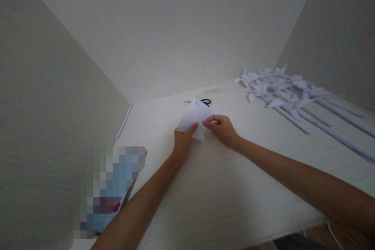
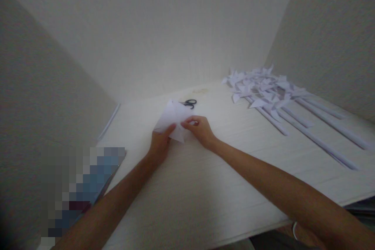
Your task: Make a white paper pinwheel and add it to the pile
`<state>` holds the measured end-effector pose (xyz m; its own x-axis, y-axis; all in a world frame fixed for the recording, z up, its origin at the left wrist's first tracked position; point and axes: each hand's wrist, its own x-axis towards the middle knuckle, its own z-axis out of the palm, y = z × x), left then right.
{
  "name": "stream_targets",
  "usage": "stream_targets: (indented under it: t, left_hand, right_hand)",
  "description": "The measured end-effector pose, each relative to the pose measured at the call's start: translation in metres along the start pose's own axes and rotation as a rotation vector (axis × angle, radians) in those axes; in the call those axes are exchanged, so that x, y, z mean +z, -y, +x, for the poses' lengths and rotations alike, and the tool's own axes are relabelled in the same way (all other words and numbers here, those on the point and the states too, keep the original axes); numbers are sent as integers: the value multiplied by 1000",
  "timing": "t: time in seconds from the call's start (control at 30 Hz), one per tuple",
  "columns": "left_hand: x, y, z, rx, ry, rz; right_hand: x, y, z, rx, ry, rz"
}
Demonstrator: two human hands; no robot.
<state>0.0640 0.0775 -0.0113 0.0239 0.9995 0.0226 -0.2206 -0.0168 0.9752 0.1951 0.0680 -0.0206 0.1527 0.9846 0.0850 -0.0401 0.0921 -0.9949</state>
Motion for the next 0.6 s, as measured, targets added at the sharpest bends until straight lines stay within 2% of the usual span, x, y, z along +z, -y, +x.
stream_targets:
  t: [0.23, 0.37, 0.6]
  left_hand:
    - [1, -3, -1, -14, -10, -18]
    - [-2, -2, 0, -77, 52, -83]
    - [-6, -7, 1, -77, 159, -260]
  right_hand:
    - [0, -1, 1, -12, -17, -2]
    - [-1, -3, 3, -47, -56, -37]
    - [-5, -1, 3, -87, -72, -139]
